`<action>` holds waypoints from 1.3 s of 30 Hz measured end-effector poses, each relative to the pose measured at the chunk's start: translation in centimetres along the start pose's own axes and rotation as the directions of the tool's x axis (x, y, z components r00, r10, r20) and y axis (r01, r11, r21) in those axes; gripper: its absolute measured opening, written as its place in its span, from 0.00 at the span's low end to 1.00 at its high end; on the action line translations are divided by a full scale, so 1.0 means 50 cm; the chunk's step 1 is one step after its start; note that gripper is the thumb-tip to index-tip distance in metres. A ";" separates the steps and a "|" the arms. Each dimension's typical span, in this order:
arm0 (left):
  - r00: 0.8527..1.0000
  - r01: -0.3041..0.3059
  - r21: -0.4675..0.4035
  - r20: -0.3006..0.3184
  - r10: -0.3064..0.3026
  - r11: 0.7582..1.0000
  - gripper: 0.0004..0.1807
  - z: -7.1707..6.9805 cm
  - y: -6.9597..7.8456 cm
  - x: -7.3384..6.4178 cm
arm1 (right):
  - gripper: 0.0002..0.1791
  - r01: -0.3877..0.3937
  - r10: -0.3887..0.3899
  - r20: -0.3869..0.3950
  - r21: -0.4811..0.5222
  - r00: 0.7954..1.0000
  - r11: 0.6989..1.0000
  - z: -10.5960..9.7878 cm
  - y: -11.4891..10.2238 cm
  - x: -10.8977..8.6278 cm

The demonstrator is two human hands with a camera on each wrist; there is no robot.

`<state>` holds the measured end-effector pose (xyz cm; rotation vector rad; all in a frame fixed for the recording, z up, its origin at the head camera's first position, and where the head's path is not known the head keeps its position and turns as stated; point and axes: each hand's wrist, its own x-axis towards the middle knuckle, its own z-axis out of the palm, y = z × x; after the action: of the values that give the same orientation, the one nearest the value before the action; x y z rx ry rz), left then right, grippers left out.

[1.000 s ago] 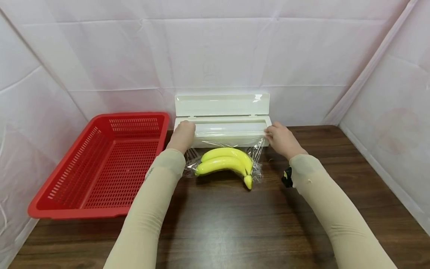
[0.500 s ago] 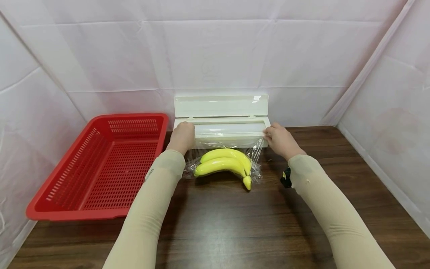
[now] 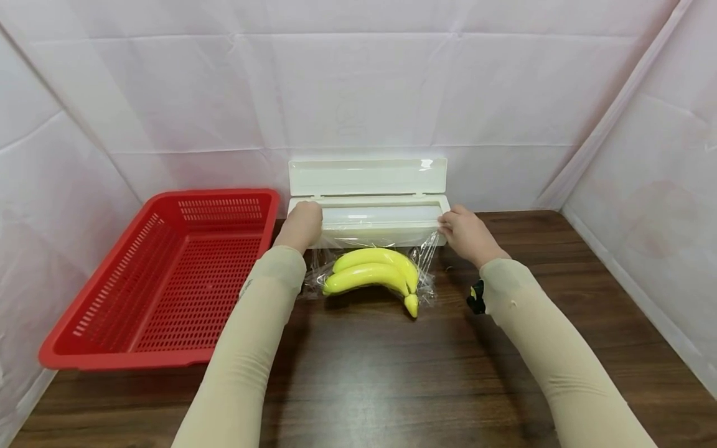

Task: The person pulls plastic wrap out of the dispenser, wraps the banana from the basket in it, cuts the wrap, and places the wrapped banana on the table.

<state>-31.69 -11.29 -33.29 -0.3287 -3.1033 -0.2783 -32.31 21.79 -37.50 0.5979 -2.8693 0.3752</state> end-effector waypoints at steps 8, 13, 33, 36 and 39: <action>1.000 0.010 -0.024 0.007 -0.010 1.000 0.14 -0.008 0.009 0.000 | 0.15 -0.002 0.002 -0.003 -0.001 1.000 1.000 -0.003 0.001 0.001; 1.000 0.010 -0.028 0.001 -0.010 1.000 0.13 -0.003 0.011 0.002 | 0.16 -0.006 0.006 0.014 -0.002 1.000 1.000 -0.006 0.003 0.000; 0.998 0.061 -0.063 0.017 -0.060 0.996 0.14 -0.003 0.028 0.006 | 0.15 0.012 -0.012 -0.001 -0.019 1.000 1.000 -0.006 0.009 -0.001; 0.998 0.056 -0.067 0.018 -0.055 0.996 0.12 -0.004 0.029 0.006 | 0.15 0.009 -0.009 -0.002 -0.018 1.000 1.000 -0.005 0.010 0.000; 0.999 0.048 -0.065 0.019 -0.047 0.997 0.12 -0.004 0.029 0.005 | 0.15 0.006 -0.006 0.000 -0.016 1.000 1.000 -0.005 0.009 0.001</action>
<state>-31.65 -9.88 -32.82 -0.2600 -3.1281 -0.3805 -32.52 22.24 -37.35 0.6034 -2.8667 0.3518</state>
